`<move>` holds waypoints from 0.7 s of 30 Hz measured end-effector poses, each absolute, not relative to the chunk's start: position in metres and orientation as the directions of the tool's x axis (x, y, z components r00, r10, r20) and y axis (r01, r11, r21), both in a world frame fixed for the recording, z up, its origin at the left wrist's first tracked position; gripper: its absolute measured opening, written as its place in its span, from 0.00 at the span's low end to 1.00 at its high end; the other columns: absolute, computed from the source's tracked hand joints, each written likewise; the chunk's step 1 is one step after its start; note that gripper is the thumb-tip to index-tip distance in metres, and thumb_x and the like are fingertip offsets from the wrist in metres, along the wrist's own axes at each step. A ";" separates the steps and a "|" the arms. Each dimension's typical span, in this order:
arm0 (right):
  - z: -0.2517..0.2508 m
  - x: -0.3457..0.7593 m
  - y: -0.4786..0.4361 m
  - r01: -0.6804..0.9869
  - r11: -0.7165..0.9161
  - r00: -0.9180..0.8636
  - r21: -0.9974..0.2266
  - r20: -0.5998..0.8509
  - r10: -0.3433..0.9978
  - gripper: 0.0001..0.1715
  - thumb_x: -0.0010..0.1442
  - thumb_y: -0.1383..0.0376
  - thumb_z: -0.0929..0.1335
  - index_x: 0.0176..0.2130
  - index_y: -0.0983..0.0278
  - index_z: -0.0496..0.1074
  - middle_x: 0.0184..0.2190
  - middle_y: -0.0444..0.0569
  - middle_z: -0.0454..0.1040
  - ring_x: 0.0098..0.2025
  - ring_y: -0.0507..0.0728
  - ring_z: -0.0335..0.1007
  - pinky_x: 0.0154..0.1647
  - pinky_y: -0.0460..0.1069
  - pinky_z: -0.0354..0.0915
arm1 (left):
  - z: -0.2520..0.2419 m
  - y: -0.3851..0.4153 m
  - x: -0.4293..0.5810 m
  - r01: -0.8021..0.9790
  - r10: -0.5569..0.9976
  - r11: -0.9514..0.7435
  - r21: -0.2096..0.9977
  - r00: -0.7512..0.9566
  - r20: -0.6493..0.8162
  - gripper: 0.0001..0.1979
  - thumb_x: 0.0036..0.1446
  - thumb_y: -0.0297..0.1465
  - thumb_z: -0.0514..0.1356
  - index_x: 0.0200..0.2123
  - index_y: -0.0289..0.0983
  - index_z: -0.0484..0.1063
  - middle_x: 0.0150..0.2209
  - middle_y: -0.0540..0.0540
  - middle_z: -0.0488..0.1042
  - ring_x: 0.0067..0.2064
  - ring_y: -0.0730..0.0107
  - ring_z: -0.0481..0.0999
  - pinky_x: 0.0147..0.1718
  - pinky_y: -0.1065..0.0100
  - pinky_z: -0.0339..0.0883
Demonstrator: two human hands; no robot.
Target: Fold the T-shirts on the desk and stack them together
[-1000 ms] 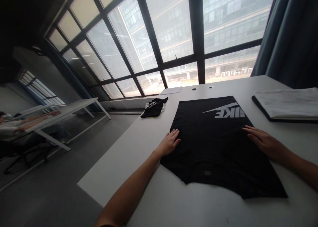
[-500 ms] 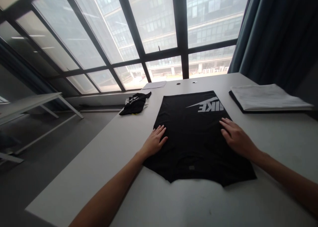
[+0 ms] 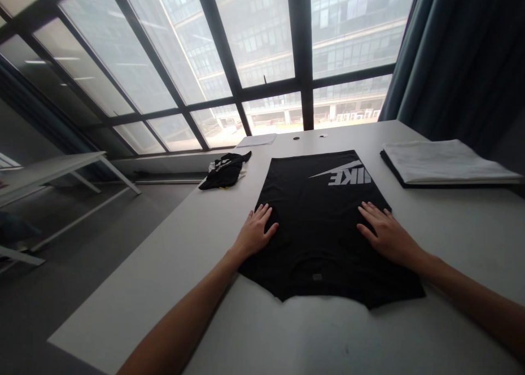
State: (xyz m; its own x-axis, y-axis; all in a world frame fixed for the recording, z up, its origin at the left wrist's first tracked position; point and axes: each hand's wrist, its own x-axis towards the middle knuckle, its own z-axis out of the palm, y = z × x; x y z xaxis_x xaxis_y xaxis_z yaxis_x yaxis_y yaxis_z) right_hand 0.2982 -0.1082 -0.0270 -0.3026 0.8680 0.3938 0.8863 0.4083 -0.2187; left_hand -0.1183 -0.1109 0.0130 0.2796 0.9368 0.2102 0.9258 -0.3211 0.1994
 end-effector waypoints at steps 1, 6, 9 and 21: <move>-0.023 0.299 -0.107 0.883 0.407 -0.285 -0.232 0.423 0.860 0.32 0.70 0.56 0.58 0.68 0.63 0.62 0.68 0.58 0.61 0.71 0.66 0.54 0.69 0.69 0.53 | 0.014 -0.111 -0.118 0.925 0.930 -0.326 0.195 0.277 0.241 0.30 0.69 0.44 0.50 0.69 0.36 0.60 0.71 0.39 0.55 0.73 0.55 0.51 0.70 0.50 0.42; -0.017 0.299 -0.109 0.843 0.474 -0.355 -0.257 0.397 0.847 0.30 0.70 0.59 0.58 0.68 0.62 0.63 0.68 0.55 0.62 0.71 0.65 0.53 0.69 0.67 0.54 | 0.006 -0.110 -0.114 0.922 0.940 -0.325 0.213 0.289 0.183 0.32 0.69 0.44 0.50 0.69 0.33 0.59 0.72 0.38 0.53 0.73 0.53 0.48 0.70 0.50 0.43; -0.017 0.296 -0.113 0.814 0.534 -0.445 -0.228 0.346 0.826 0.30 0.70 0.56 0.59 0.67 0.61 0.63 0.69 0.55 0.60 0.71 0.66 0.52 0.69 0.69 0.53 | 0.006 -0.109 -0.115 0.910 0.949 -0.314 0.269 0.295 0.112 0.33 0.67 0.46 0.52 0.70 0.34 0.59 0.73 0.39 0.51 0.74 0.50 0.46 0.70 0.48 0.42; -0.006 0.321 -0.097 0.792 0.405 -0.103 -0.457 0.553 0.827 0.28 0.70 0.58 0.58 0.60 0.67 0.72 0.62 0.59 0.70 0.66 0.66 0.64 0.70 0.61 0.56 | 0.021 -0.091 -0.174 0.855 0.887 -0.251 0.453 0.017 0.461 0.24 0.65 0.27 0.47 0.60 0.36 0.72 0.63 0.44 0.71 0.66 0.62 0.66 0.69 0.56 0.55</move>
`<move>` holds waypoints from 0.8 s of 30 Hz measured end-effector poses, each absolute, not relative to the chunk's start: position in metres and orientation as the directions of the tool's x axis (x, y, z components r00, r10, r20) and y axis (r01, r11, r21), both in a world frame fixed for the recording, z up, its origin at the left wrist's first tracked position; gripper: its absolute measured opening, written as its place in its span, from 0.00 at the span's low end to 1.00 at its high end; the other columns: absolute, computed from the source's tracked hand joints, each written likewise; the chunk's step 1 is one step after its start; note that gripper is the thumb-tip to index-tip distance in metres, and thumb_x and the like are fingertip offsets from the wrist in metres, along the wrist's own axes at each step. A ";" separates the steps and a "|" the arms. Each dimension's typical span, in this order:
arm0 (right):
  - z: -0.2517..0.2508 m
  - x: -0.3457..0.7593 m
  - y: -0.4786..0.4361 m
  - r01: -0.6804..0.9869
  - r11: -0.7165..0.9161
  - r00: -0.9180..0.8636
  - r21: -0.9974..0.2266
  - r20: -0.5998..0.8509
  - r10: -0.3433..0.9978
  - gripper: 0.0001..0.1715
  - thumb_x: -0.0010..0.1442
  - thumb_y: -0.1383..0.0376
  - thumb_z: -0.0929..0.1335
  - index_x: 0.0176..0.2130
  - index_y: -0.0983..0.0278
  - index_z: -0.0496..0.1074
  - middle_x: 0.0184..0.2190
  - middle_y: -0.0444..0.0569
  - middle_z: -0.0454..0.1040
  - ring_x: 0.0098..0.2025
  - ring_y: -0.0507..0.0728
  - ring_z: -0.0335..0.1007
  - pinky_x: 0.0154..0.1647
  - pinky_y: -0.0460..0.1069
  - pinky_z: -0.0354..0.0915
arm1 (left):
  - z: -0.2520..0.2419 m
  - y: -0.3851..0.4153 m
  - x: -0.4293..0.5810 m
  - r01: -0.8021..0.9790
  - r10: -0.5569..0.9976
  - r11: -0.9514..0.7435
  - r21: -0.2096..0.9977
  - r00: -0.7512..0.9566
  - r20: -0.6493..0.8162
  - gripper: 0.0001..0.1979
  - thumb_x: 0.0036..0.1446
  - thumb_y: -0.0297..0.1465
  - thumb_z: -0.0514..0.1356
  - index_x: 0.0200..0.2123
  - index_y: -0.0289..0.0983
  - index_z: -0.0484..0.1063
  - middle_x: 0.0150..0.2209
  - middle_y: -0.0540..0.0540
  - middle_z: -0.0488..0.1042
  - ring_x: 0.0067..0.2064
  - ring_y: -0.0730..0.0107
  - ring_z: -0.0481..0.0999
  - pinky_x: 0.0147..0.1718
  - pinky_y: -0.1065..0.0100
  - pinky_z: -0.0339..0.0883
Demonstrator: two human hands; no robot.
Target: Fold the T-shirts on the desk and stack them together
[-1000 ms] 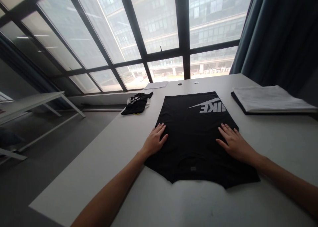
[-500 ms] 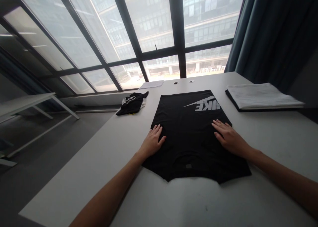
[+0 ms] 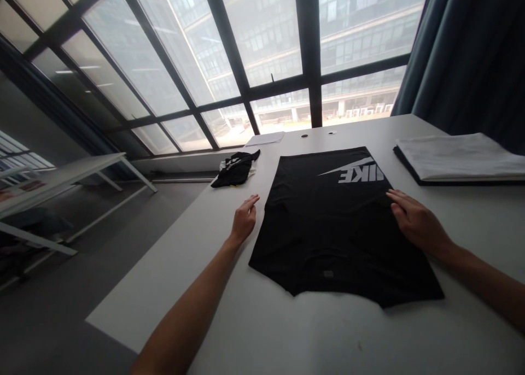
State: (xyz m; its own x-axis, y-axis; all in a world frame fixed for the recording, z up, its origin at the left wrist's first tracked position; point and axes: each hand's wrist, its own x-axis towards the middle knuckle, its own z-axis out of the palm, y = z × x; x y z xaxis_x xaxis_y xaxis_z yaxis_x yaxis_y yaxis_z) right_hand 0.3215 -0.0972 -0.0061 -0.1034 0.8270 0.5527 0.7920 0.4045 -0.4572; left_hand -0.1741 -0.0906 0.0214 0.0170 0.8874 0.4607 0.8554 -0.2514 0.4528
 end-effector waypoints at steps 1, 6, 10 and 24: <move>-0.008 0.324 -0.095 0.791 0.394 -0.084 -0.469 0.554 0.828 0.28 0.70 0.58 0.58 0.59 0.68 0.72 0.62 0.60 0.70 0.66 0.66 0.64 0.70 0.60 0.56 | 0.019 -0.092 -0.172 0.860 0.889 -0.282 0.426 0.068 0.453 0.24 0.66 0.27 0.46 0.60 0.37 0.72 0.64 0.44 0.70 0.67 0.62 0.65 0.69 0.55 0.53; -0.016 0.331 -0.088 0.786 0.362 -0.033 -0.501 0.550 0.835 0.29 0.69 0.56 0.58 0.58 0.69 0.73 0.60 0.61 0.72 0.65 0.66 0.66 0.69 0.60 0.58 | 0.011 -0.104 -0.153 0.895 0.940 -0.337 0.292 0.300 0.163 0.26 0.70 0.38 0.49 0.69 0.41 0.60 0.71 0.43 0.56 0.73 0.57 0.50 0.70 0.44 0.43; -0.017 0.331 -0.087 0.784 0.360 -0.056 -0.506 0.520 0.852 0.29 0.69 0.56 0.58 0.58 0.71 0.73 0.61 0.61 0.71 0.65 0.66 0.64 0.70 0.60 0.57 | 0.015 -0.111 -0.146 0.908 0.953 -0.301 0.292 0.300 0.049 0.28 0.71 0.43 0.48 0.70 0.42 0.58 0.73 0.42 0.50 0.74 0.55 0.44 0.69 0.42 0.41; -0.021 0.330 -0.086 0.800 0.324 -0.071 -0.505 0.455 0.887 0.29 0.69 0.56 0.58 0.58 0.70 0.73 0.63 0.62 0.69 0.66 0.64 0.63 0.70 0.57 0.56 | 0.013 -0.126 -0.112 0.914 0.928 -0.373 0.157 0.371 0.048 0.33 0.70 0.48 0.50 0.72 0.42 0.52 0.74 0.43 0.46 0.74 0.53 0.43 0.70 0.43 0.38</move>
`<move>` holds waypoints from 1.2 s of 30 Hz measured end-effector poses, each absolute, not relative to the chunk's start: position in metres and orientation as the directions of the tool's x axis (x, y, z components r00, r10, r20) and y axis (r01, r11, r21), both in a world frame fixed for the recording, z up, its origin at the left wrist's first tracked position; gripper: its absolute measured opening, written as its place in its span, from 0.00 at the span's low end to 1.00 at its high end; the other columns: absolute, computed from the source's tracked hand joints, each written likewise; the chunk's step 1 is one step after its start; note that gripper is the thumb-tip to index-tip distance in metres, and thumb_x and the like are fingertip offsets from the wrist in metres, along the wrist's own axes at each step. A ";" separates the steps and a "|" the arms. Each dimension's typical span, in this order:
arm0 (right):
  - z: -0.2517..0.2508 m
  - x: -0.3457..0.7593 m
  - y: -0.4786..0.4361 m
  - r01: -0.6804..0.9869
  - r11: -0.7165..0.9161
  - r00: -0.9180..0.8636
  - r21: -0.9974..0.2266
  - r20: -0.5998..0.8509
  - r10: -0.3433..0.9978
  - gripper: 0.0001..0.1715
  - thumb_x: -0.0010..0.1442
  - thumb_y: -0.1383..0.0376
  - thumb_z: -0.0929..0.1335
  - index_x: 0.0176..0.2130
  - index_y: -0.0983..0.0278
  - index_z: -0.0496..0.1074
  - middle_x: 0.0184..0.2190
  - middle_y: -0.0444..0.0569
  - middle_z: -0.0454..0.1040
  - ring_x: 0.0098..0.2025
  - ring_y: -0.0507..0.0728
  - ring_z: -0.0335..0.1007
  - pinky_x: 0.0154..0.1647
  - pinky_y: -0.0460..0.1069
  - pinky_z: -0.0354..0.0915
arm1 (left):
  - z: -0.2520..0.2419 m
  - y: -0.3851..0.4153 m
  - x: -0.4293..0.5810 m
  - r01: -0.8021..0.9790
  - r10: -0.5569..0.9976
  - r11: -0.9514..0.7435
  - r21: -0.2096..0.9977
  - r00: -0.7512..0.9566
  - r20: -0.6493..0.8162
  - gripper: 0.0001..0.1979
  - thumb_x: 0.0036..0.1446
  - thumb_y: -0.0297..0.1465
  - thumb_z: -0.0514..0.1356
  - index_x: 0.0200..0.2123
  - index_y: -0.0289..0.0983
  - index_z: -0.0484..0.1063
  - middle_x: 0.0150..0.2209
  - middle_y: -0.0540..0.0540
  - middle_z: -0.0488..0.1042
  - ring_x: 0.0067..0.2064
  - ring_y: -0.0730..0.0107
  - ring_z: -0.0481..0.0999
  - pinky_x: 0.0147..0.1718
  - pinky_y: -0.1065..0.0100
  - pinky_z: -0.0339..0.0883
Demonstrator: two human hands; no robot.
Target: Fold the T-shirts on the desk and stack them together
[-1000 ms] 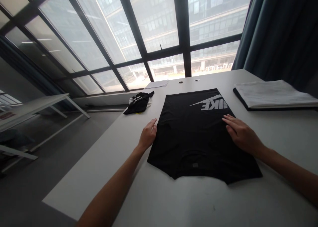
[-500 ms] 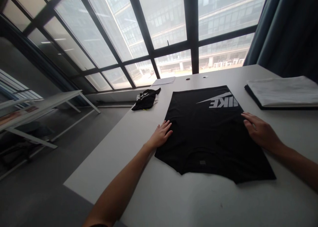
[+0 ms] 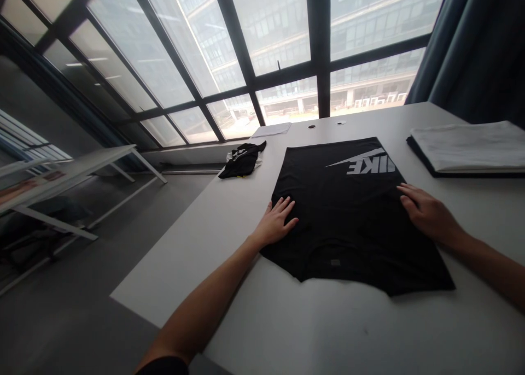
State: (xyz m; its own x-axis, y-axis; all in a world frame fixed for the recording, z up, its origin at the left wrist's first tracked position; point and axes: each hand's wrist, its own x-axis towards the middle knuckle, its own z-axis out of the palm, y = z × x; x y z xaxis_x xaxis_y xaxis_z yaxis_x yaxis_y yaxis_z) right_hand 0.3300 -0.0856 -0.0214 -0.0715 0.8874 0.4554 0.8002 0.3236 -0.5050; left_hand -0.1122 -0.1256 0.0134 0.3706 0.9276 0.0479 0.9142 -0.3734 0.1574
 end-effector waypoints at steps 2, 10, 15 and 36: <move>-0.021 0.329 -0.086 0.791 0.316 -0.058 -0.524 0.450 0.891 0.29 0.69 0.56 0.59 0.58 0.69 0.73 0.63 0.62 0.69 0.66 0.65 0.63 0.70 0.58 0.56 | 0.013 -0.125 -0.112 0.916 0.928 -0.372 0.152 0.369 0.054 0.33 0.70 0.48 0.50 0.72 0.43 0.52 0.74 0.44 0.46 0.74 0.52 0.43 0.70 0.42 0.39; -0.009 0.332 -0.084 0.630 0.268 0.158 -0.729 0.458 0.875 0.27 0.67 0.56 0.60 0.54 0.65 0.76 0.55 0.56 0.77 0.58 0.64 0.73 0.63 0.60 0.64 | 0.001 -0.115 -0.114 0.915 0.925 -0.375 0.148 0.359 0.119 0.31 0.70 0.48 0.48 0.71 0.43 0.55 0.73 0.44 0.50 0.74 0.50 0.46 0.68 0.38 0.40; -0.010 0.334 -0.083 0.617 0.264 0.187 -0.741 0.464 0.866 0.26 0.67 0.55 0.60 0.54 0.64 0.77 0.54 0.54 0.78 0.58 0.64 0.73 0.63 0.59 0.65 | 0.009 -0.117 -0.114 0.903 0.919 -0.384 0.191 0.354 0.172 0.30 0.70 0.49 0.47 0.70 0.43 0.59 0.72 0.44 0.54 0.73 0.49 0.48 0.68 0.38 0.41; -0.005 0.336 -0.092 0.715 0.128 0.171 -0.688 0.350 0.921 0.29 0.66 0.58 0.60 0.58 0.66 0.75 0.54 0.58 0.78 0.55 0.65 0.74 0.59 0.55 0.65 | 0.020 -0.141 -0.122 0.846 0.870 -0.491 0.207 0.486 0.077 0.28 0.71 0.46 0.50 0.70 0.48 0.58 0.72 0.49 0.54 0.74 0.57 0.47 0.71 0.48 0.38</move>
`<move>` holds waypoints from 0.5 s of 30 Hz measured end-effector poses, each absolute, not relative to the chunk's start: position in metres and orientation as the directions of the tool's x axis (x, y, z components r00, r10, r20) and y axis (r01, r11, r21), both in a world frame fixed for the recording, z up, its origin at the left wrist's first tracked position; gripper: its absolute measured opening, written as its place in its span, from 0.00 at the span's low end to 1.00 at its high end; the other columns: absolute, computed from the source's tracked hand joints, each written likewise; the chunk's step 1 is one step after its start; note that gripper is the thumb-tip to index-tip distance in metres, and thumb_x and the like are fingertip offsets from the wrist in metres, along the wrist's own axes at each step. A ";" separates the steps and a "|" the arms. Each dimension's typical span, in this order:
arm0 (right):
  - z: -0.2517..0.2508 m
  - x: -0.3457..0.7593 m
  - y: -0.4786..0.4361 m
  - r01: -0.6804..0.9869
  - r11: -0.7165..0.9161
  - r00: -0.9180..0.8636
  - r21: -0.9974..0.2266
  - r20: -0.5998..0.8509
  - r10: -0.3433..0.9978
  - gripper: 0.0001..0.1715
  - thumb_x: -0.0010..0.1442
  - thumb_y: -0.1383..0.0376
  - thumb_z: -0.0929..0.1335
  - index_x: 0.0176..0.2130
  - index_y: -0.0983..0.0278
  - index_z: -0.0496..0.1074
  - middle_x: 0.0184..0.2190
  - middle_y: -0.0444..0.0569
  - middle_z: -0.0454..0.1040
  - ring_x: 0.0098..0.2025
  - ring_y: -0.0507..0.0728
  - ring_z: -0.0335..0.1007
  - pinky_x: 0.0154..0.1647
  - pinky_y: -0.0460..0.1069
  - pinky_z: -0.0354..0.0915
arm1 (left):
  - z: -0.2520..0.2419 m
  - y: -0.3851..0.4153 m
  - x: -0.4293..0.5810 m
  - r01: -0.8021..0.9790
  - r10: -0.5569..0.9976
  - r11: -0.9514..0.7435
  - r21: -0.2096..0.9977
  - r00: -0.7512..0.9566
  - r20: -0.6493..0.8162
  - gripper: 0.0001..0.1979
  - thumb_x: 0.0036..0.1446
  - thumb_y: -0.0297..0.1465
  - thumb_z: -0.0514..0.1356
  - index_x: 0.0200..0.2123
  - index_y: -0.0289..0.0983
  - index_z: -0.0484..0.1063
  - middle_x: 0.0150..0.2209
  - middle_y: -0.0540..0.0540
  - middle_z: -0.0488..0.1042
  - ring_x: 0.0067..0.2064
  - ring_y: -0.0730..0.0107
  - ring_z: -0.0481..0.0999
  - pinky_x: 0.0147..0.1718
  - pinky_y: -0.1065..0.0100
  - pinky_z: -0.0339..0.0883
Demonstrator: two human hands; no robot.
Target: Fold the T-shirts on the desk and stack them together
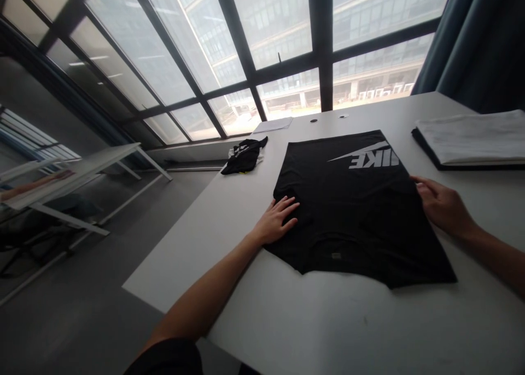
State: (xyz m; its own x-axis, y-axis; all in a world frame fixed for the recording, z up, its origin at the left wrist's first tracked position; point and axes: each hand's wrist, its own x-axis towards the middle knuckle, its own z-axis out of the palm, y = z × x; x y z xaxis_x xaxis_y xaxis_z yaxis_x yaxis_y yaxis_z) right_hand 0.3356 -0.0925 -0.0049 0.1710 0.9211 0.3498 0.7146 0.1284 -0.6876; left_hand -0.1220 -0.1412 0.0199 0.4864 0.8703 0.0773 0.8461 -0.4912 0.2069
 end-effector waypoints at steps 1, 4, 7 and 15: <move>-0.005 0.336 -0.093 0.715 0.127 0.168 -0.687 0.346 0.923 0.29 0.66 0.58 0.59 0.58 0.67 0.75 0.54 0.59 0.77 0.56 0.65 0.74 0.59 0.55 0.65 | 0.020 -0.143 -0.121 0.850 0.872 -0.488 0.197 0.481 0.086 0.27 0.71 0.46 0.50 0.70 0.48 0.58 0.72 0.49 0.54 0.74 0.57 0.47 0.71 0.48 0.38; -0.005 0.335 -0.093 0.719 0.135 0.161 -0.681 0.353 0.922 0.30 0.66 0.57 0.59 0.58 0.68 0.74 0.55 0.60 0.77 0.57 0.66 0.73 0.60 0.55 0.64 | 0.021 -0.147 -0.117 0.860 0.876 -0.481 0.171 0.464 0.134 0.26 0.71 0.45 0.49 0.68 0.45 0.61 0.71 0.48 0.57 0.74 0.58 0.48 0.72 0.49 0.36; -0.005 0.335 -0.094 0.725 0.140 0.163 -0.674 0.366 0.916 0.30 0.65 0.57 0.59 0.58 0.67 0.75 0.55 0.60 0.77 0.56 0.66 0.73 0.59 0.56 0.65 | 0.030 -0.146 -0.117 0.845 0.871 -0.488 0.219 0.455 0.187 0.26 0.72 0.45 0.46 0.66 0.44 0.65 0.69 0.49 0.62 0.73 0.59 0.51 0.72 0.49 0.37; -0.006 0.336 -0.091 0.734 0.138 0.157 -0.665 0.364 0.918 0.30 0.65 0.56 0.59 0.56 0.65 0.76 0.55 0.59 0.77 0.56 0.67 0.73 0.58 0.58 0.66 | 0.040 -0.156 -0.141 0.813 0.919 -0.394 0.429 0.363 0.156 0.34 0.72 0.49 0.31 0.68 0.43 0.63 0.70 0.49 0.60 0.72 0.60 0.53 0.71 0.52 0.47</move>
State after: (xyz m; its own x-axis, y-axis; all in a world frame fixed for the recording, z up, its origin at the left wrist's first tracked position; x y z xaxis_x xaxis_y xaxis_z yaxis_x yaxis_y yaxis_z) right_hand 0.3356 -0.0914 -0.0062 0.1568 0.9182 0.3637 0.7339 0.1381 -0.6651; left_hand -0.1405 -0.1558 0.0402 0.3626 0.9188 0.1562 0.8128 -0.3937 0.4294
